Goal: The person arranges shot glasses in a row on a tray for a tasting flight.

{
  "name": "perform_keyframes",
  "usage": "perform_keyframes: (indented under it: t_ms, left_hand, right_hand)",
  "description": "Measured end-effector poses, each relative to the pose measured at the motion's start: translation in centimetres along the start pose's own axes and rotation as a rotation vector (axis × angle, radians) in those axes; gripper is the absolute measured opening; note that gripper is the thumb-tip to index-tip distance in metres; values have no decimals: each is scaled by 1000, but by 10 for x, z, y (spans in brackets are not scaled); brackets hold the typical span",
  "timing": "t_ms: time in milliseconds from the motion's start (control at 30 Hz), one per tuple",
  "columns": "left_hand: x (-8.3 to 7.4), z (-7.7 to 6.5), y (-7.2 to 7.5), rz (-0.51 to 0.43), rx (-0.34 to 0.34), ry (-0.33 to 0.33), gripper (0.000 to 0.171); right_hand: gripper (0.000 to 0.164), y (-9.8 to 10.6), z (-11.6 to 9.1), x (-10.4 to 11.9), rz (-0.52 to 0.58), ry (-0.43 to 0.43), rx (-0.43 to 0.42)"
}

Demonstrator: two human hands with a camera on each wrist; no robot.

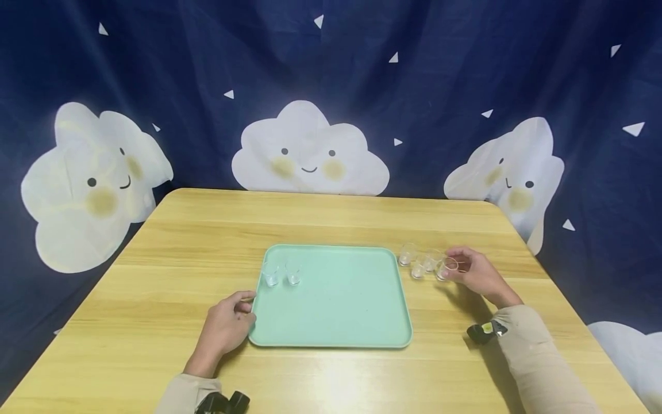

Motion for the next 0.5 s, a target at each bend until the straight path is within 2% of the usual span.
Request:
perform_keyframes:
  t_ms: [233,500]
  left_hand:
    - [4,-5,-2,-2,17,17,42]
    - [0,-1,-1,-11,5,6,41]
  right_hand:
    - [52,-8,-1,-8,-114,9,18]
    - [46,-4,1,-11,-123,15,19]
Point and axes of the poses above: each hand's wrist, its own z-axis towards the middle knuckle, its own y-axis out of the back of the hand, x = y × z, the point moved 9 cm from there along z, towards the middle knuckle, and after that the axes turned 1 degree about y, right-handed, at the moved point
